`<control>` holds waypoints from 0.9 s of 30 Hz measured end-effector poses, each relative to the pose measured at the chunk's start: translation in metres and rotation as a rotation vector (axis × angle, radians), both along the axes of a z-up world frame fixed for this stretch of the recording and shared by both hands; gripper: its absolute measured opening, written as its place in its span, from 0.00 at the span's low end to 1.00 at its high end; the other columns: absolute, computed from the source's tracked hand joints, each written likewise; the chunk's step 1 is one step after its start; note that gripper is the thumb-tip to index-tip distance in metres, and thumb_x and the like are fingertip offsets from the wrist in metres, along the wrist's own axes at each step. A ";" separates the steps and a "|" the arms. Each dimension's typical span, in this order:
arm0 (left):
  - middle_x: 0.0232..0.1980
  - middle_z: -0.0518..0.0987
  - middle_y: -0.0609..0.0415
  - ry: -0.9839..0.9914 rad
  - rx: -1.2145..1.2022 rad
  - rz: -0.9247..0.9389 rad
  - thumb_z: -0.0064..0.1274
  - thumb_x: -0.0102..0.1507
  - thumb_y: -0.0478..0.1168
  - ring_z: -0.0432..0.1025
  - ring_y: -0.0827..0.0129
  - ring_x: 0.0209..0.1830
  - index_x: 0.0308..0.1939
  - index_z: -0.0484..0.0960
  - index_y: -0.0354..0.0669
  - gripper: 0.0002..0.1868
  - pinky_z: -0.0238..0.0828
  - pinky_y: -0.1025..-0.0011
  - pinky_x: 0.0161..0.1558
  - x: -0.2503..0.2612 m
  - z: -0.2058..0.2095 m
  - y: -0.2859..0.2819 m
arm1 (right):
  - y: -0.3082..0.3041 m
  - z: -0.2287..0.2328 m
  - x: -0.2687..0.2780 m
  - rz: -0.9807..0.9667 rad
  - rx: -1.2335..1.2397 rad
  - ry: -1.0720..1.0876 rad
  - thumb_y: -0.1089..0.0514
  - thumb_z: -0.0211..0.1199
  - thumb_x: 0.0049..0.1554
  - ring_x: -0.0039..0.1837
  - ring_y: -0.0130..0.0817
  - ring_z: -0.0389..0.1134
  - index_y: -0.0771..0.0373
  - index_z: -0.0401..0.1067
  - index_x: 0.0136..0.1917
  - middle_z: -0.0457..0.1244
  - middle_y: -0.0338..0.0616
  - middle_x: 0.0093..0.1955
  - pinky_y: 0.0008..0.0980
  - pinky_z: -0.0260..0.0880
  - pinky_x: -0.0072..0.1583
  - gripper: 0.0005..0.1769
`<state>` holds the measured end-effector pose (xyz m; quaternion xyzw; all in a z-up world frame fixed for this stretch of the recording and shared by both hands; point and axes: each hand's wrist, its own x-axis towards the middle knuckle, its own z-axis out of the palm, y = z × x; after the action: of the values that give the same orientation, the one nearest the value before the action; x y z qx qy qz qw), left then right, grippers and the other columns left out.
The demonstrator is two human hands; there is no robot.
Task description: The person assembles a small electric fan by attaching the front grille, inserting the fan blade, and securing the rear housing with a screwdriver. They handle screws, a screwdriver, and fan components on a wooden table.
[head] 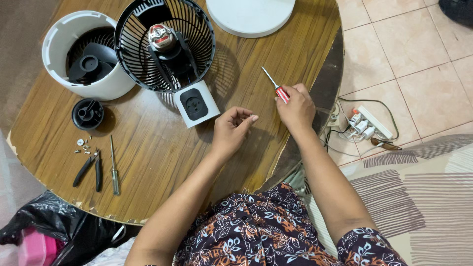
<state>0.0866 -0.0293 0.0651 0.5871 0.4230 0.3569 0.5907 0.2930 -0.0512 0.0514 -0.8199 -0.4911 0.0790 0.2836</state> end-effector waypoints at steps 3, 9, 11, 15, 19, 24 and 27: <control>0.27 0.78 0.62 -0.005 -0.041 0.008 0.63 0.64 0.38 0.69 0.83 0.23 0.43 0.82 0.36 0.10 0.66 0.81 0.25 0.000 0.001 0.000 | -0.001 0.000 -0.001 0.003 0.005 0.006 0.52 0.71 0.52 0.55 0.46 0.70 0.54 0.79 0.57 0.66 0.43 0.52 0.44 0.70 0.55 0.18; 0.29 0.78 0.59 -0.032 0.007 -0.020 0.62 0.65 0.35 0.69 0.83 0.25 0.46 0.83 0.35 0.09 0.67 0.81 0.27 -0.008 0.003 -0.004 | -0.004 0.000 0.000 0.035 0.045 -0.050 0.52 0.75 0.48 0.56 0.47 0.69 0.56 0.78 0.59 0.65 0.44 0.53 0.45 0.69 0.56 0.25; 0.38 0.78 0.58 -0.087 0.106 -0.037 0.59 0.65 0.33 0.71 0.83 0.28 0.46 0.84 0.34 0.07 0.68 0.81 0.29 -0.014 0.006 -0.006 | -0.005 0.002 -0.001 0.068 0.092 -0.104 0.51 0.76 0.48 0.57 0.46 0.69 0.57 0.77 0.59 0.65 0.44 0.53 0.45 0.68 0.56 0.26; 0.45 0.76 0.57 -0.157 0.081 -0.032 0.57 0.66 0.30 0.71 0.82 0.31 0.49 0.86 0.35 0.09 0.70 0.81 0.28 -0.025 0.013 -0.013 | -0.008 0.015 -0.010 0.095 0.140 -0.161 0.51 0.77 0.47 0.56 0.45 0.69 0.59 0.78 0.59 0.65 0.44 0.52 0.47 0.66 0.56 0.26; 0.46 0.76 0.58 -0.207 0.100 -0.009 0.54 0.67 0.29 0.72 0.82 0.32 0.52 0.86 0.36 0.10 0.69 0.82 0.30 -0.042 0.021 -0.018 | -0.011 0.039 -0.031 0.221 0.280 -0.073 0.54 0.76 0.52 0.53 0.43 0.70 0.59 0.79 0.58 0.67 0.43 0.51 0.40 0.69 0.53 0.21; 0.42 0.78 0.59 -0.274 0.153 0.072 0.55 0.67 0.29 0.72 0.82 0.31 0.49 0.86 0.34 0.09 0.69 0.81 0.29 -0.070 0.025 -0.021 | -0.018 0.071 -0.075 0.540 0.425 0.135 0.62 0.70 0.58 0.51 0.35 0.73 0.60 0.79 0.59 0.69 0.42 0.51 0.32 0.72 0.53 0.14; 0.32 0.80 0.60 -0.254 0.082 0.146 0.58 0.66 0.30 0.71 0.83 0.27 0.48 0.83 0.34 0.07 0.69 0.81 0.29 -0.090 0.025 -0.023 | -0.023 0.086 -0.107 0.674 0.332 0.229 0.64 0.69 0.57 0.46 0.34 0.71 0.60 0.80 0.58 0.70 0.43 0.49 0.31 0.70 0.46 0.14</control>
<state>-0.0029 -0.0520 0.0901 0.5287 0.3715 0.4871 0.5875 0.1855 -0.0743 0.1373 -0.5415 -0.7042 0.1781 0.4233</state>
